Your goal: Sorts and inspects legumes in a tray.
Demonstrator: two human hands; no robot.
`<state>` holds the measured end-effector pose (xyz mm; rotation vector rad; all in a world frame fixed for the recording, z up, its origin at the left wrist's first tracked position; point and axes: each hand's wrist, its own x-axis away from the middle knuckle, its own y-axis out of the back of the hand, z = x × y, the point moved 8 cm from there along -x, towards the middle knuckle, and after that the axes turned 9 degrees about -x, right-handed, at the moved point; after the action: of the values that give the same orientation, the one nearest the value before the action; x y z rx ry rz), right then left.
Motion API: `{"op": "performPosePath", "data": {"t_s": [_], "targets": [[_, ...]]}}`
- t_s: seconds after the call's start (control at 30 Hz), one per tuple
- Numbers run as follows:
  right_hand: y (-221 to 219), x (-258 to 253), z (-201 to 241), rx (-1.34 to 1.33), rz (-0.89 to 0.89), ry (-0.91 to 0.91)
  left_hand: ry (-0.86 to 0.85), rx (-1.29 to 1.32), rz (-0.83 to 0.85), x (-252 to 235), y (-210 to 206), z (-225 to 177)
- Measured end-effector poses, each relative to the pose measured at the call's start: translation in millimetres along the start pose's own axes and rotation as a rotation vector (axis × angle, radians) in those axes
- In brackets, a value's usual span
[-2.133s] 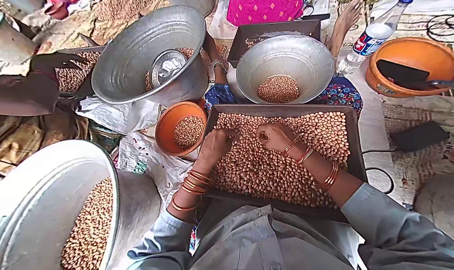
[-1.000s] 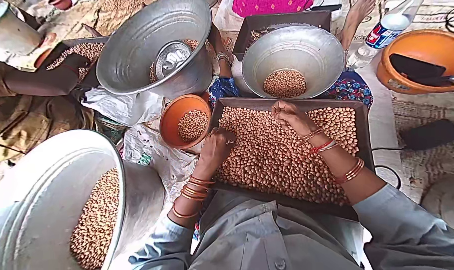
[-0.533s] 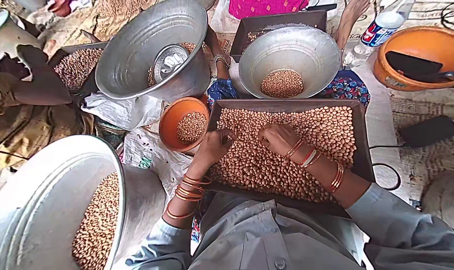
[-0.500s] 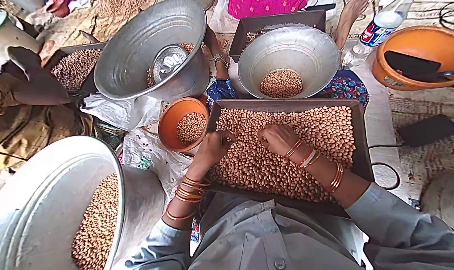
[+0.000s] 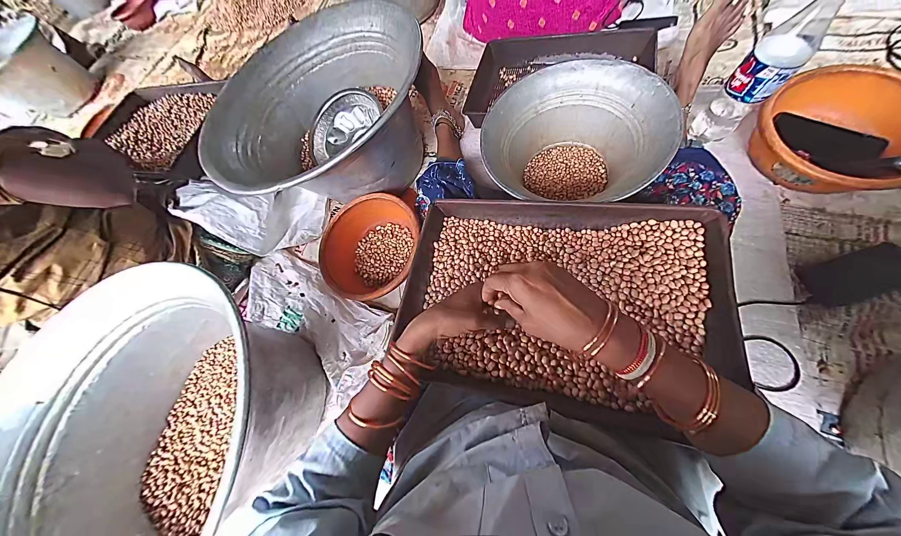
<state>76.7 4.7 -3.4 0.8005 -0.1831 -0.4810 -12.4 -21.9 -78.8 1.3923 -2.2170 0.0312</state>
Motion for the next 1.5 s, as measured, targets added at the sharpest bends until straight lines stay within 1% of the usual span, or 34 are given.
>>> {"op": "performPosePath", "data": {"t_s": [0.07, 0.1, 0.13, 0.17, 0.2, 0.3, 0.33, 0.37, 0.4, 0.43, 0.5, 0.53, 0.63, 0.73, 0.8, 0.87, 0.9, 0.97, 1.0, 1.07, 1.1, 1.17, 1.23, 1.3, 1.33, 1.4, 1.5], "targets": [[5, 2, -3, -0.005, -0.02, 0.002, 0.011, 0.05, 0.041, -3, -3, -1], [11, 3, -11, 0.015, -0.043, -0.021, 0.021, 0.036, 0.031, -3, 4, 1], [19, 6, -22, 0.054, -0.071, -0.067, 0.037, -0.011, -0.018, 0, 16, 5], [29, 10, -36, 0.104, -0.106, -0.125, 0.057, -0.095, -0.107, 5, 36, 6], [39, 15, -49, 0.155, -0.138, -0.195, 0.076, -0.216, -0.232, 13, 59, 6], [68, 33, -92, 0.251, -0.169, -0.467, 0.195, -0.774, -0.647, 48, 136, 1], [76, 38, -105, 0.262, -0.183, -0.535, 0.226, -0.9, -0.76, 58, 152, -5], [84, 42, -117, 0.269, -0.188, -0.604, 0.212, -0.986, -0.845, 65, 161, -13], [90, 45, -130, 0.274, -0.176, -0.675, 0.181, -1.042, -0.894, 67, 164, -21], [94, 49, -140, 0.276, -0.179, -0.721, 0.137, -1.066, -0.907, 64, 160, -29], [99, 55, -151, 0.282, -0.185, -0.792, 0.045, -1.045, -0.855, 46, 141, -42], [98, 57, -153, 0.29, -0.171, -0.824, 0.04, -1.008, -0.801, 29, 135, -44], [85, 56, -150, 0.336, -0.063, -0.904, 0.126, -1.001, -0.624, -29, 125, -34], [53, 48, -135, 0.349, 0.056, -0.923, 0.162, -1.096, -0.543, -59, 113, -21], [25, 40, -115, 0.314, 0.104, -0.845, 0.115, -1.141, -0.542, -62, 105, -13], [-6, 30, -89, 0.262, 0.219, -0.743, 0.046, -1.143, -0.561, -50, 93, -16], [-21, 25, -76, 0.231, 0.29, -0.69, 0.044, -1.127, -0.558, -43, 89, -20], [-42, 14, -50, 0.16, 0.384, -0.531, 0.057, -1.064, -0.58, -48, 106, -11], [-44, 9, -41, 0.098, 0.393, -0.442, 0.056, -0.989, -0.61, -48, 114, -10], [-33, 1, -35, -0.091, 0.326, -0.297, 0.048, -0.798, -0.647, -35, 111, -22], [-19, -1, -37, -0.16, 0.218, -0.229, 0.031, -0.734, -0.647, -31, 106, -28], [20, 2, -53, -0.153, -0.068, -0.144, -0.081, -0.741, -0.661, -49, 110, -21], [61, 19, -72, -0.081, -0.334, -0.14, -0.133, -0.813, -0.63, -68, 105, -14], [89, 27, -105, -0.01, -0.477, -0.237, -0.096, -0.885, -0.558, -79, 93, -12], [98, 29, -119, 0.012, -0.505, -0.297, -0.068, -0.914, -0.523, -82, 88, -12], [106, 32, -138, 0.06, -0.489, -0.387, -0.034, -0.967, -0.486, -85, 81, -11], [97, 29, -148, 0.164, -0.38, -0.472, -0.004, -1.019, -0.488, -85, 78, -12]]}}
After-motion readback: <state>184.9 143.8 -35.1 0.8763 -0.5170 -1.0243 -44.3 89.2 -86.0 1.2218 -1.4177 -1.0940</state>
